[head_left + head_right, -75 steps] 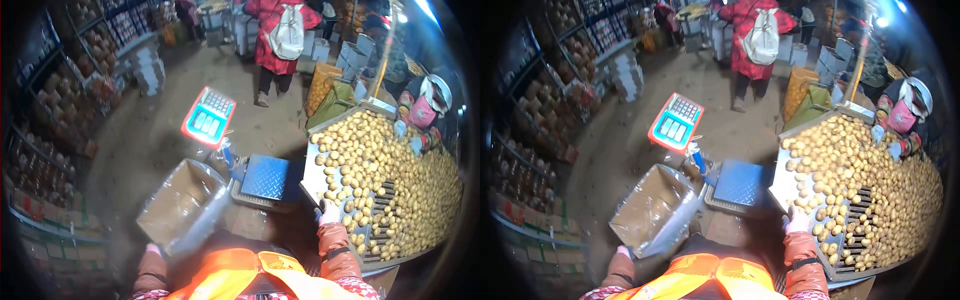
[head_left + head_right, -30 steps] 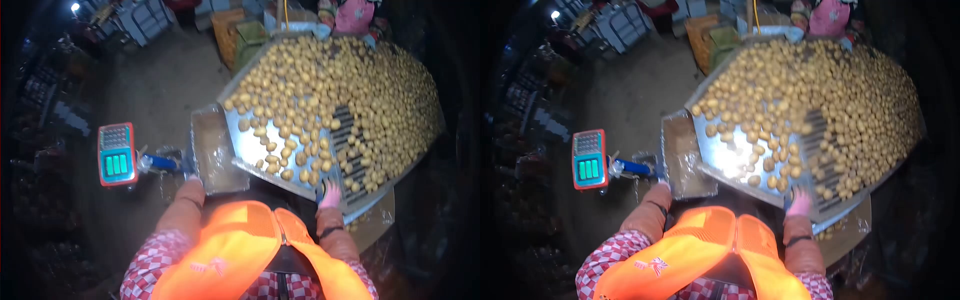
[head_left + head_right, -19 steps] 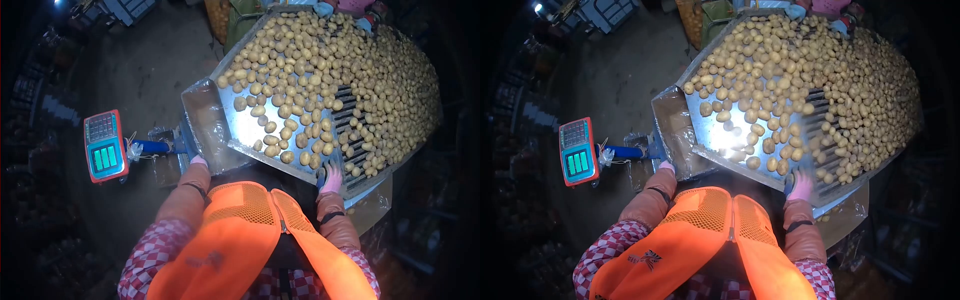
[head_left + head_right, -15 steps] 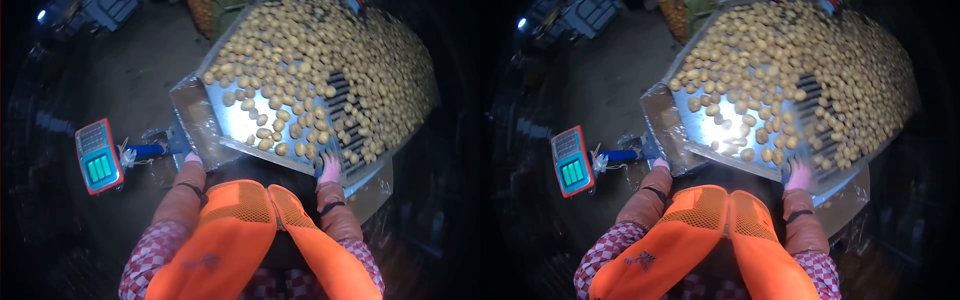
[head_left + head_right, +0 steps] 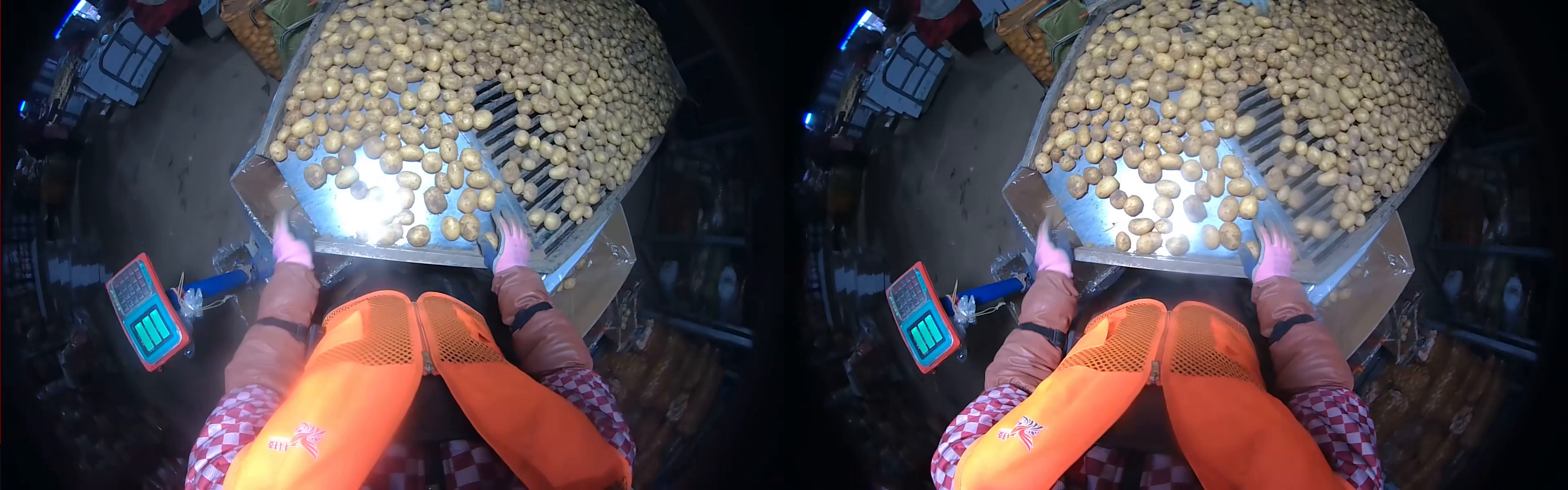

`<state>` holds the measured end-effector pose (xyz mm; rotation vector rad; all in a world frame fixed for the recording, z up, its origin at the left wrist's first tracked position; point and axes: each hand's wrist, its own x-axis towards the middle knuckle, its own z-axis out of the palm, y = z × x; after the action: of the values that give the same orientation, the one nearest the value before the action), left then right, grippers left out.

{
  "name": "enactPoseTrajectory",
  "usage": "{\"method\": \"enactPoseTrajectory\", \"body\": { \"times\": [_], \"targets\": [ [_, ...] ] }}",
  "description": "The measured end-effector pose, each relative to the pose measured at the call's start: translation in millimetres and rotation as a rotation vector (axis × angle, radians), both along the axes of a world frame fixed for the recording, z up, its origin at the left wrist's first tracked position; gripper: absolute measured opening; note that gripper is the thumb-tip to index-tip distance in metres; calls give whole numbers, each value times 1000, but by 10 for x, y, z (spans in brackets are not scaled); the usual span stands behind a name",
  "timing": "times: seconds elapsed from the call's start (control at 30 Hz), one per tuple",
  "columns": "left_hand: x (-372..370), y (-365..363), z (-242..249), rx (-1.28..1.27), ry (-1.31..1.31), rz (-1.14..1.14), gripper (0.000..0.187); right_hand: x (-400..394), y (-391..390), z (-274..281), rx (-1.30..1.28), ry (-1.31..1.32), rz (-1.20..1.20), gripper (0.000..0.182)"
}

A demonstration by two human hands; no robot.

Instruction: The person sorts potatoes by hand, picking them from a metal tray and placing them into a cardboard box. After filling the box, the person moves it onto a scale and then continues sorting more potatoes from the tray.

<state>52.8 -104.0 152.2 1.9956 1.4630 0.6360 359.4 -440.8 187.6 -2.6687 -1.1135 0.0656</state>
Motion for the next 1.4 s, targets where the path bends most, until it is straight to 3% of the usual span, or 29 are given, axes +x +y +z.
{"method": "enactPoseTrajectory", "body": {
  "times": [0.1,0.17,0.2,0.23,0.37,0.43,0.5,0.57,0.67,0.73,0.77,0.83,0.9,0.93,1.0,1.07,1.17,1.2,1.27,1.3,1.33,1.4],
  "targets": [
    [793,-87,564,-19,-168,-189,35,8,138,-80,-9,37,-17,57],
    [1228,-25,547,79,-118,-358,35,-73,273,-197,-168,-24,61,62],
    [1448,-1,591,85,-102,-441,38,-146,408,-57,-231,152,52,63],
    [1660,36,634,90,-89,-524,40,-165,489,107,-193,115,219,61],
    [2222,-131,819,38,392,-581,74,-75,550,103,50,300,480,55],
    [2173,-299,826,112,544,-737,77,75,437,74,194,326,461,53],
    [1896,-222,713,179,477,-918,73,323,196,126,364,258,343,51],
    [1603,-259,741,234,525,-854,69,464,-96,383,77,49,109,55],
    [1401,-310,585,69,416,-720,69,373,-313,459,-298,86,8,62],
    [1438,-568,646,-1,324,-619,70,380,-203,300,-288,164,175,64],
    [1475,-762,699,149,308,-635,75,366,-124,162,-284,204,262,65],
    [1624,-991,804,205,466,-798,74,419,162,43,-114,215,362,63],
    [1716,-935,671,276,405,-1084,75,493,526,289,-35,362,414,63],
    [1776,-923,675,239,420,-1116,73,538,670,393,-72,380,434,59],
    [1841,-739,654,195,546,-996,74,632,928,534,-150,418,478,53],
    [1875,-546,790,174,685,-819,73,915,1055,327,106,473,463,45],
    [1659,-339,417,132,562,-519,67,1419,1407,70,467,578,366,34],
    [1621,-363,483,48,604,-450,64,1526,1565,122,562,769,172,36],
    [1524,-521,466,43,567,-396,62,1812,1793,75,516,488,100,44],
    [1467,-603,461,41,550,-370,61,1937,1872,1,372,23,224,50],
    [1389,-647,465,116,515,-422,59,1865,1999,64,239,109,97,61],
    [1274,-669,563,22,420,-438,57,1596,2241,82,-61,122,88,62]
  ]
}}
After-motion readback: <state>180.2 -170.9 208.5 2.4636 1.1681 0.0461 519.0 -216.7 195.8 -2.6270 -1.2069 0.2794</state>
